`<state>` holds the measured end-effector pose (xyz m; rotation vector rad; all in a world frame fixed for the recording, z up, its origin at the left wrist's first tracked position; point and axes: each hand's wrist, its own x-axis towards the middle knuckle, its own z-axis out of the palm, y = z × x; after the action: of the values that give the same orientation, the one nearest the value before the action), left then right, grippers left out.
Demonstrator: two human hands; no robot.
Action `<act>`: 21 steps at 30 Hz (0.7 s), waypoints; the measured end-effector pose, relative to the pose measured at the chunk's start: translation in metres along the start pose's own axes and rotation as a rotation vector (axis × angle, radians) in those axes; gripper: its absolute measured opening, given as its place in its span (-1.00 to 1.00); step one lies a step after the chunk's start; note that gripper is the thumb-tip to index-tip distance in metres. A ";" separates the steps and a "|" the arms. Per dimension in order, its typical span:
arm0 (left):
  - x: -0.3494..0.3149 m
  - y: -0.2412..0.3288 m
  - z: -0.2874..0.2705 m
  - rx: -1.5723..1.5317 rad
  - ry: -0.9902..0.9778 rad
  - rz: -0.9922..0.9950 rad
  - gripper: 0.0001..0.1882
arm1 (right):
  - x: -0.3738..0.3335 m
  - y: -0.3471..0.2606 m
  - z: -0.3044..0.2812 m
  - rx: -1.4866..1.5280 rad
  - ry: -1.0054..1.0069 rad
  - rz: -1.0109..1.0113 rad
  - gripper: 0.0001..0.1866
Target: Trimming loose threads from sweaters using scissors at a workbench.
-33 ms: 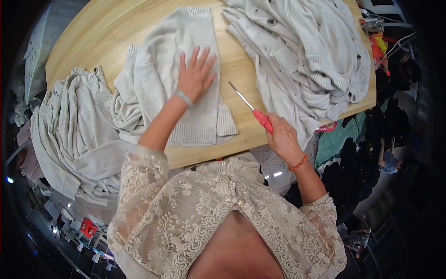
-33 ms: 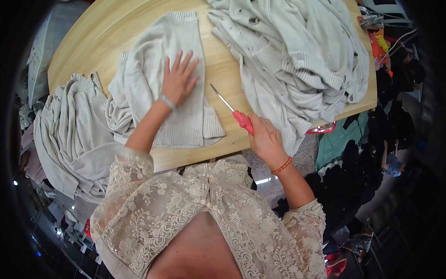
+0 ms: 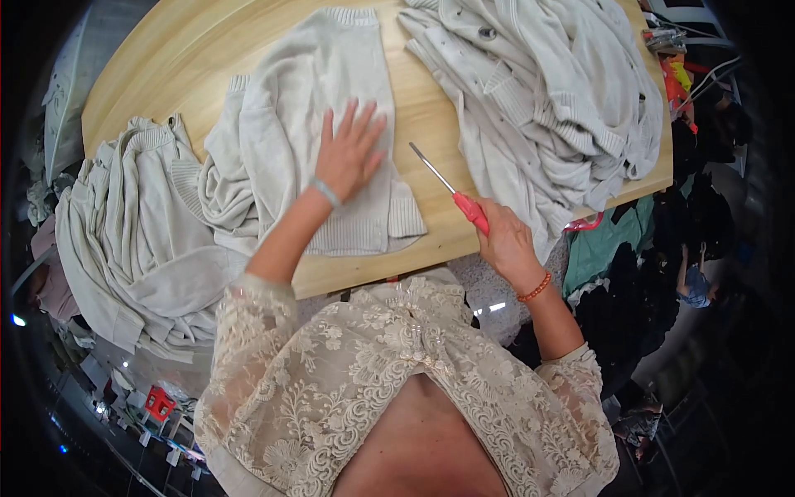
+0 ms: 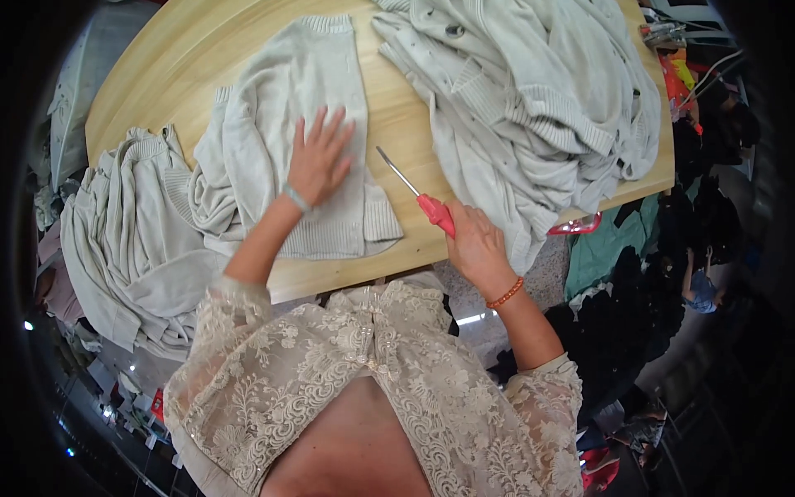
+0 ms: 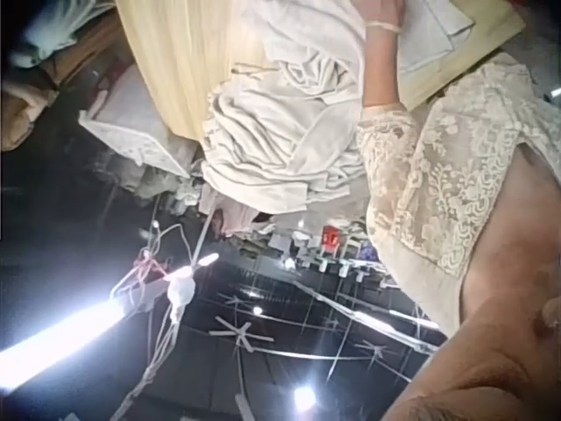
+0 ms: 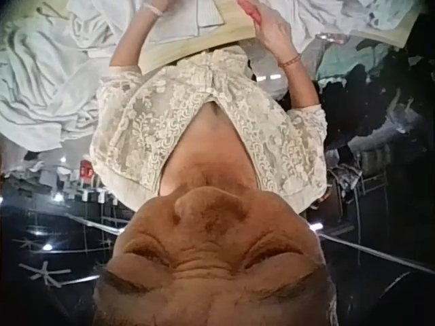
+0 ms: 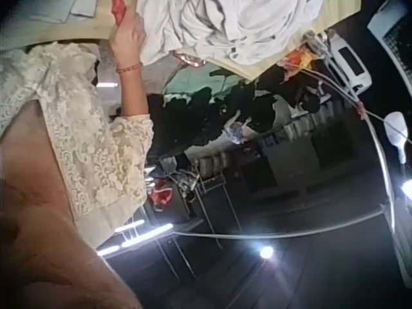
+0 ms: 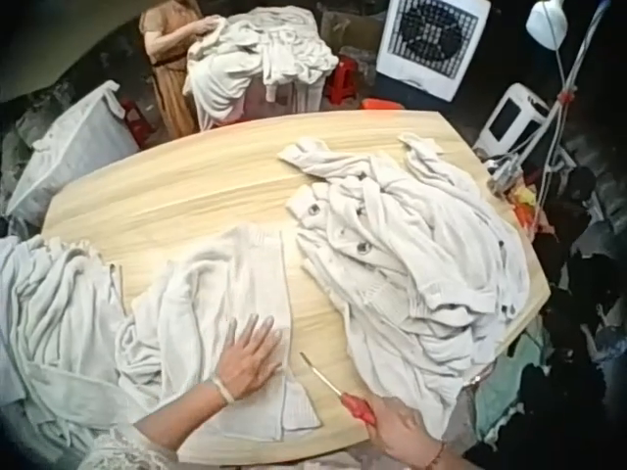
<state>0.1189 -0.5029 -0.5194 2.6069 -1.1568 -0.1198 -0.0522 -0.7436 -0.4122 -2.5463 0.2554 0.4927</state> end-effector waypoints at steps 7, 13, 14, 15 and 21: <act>-0.138 0.038 0.029 -0.094 -0.180 -0.011 -0.29 | -0.031 -0.017 0.009 -0.028 -0.138 -0.074 -0.73; -0.139 0.037 0.038 -0.045 -0.080 -0.007 -0.30 | -0.087 -0.034 0.022 -0.190 -0.439 -0.101 -0.83; -0.141 0.037 0.040 -0.026 -0.059 -0.001 -0.29 | -0.088 -0.040 0.021 -0.196 -0.436 -0.098 -0.83; -0.141 0.037 0.039 -0.029 -0.052 0.004 -0.29 | -0.088 -0.047 0.020 -0.192 -0.391 -0.053 -0.83; -0.141 0.038 0.037 -0.123 -0.051 0.011 -0.16 | -0.098 -0.061 0.029 -0.211 -0.340 0.009 -0.82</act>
<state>-0.0107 -0.4316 -0.5495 2.5029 -1.1422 -0.2490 -0.1338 -0.6693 -0.3684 -2.6054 0.0934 0.9881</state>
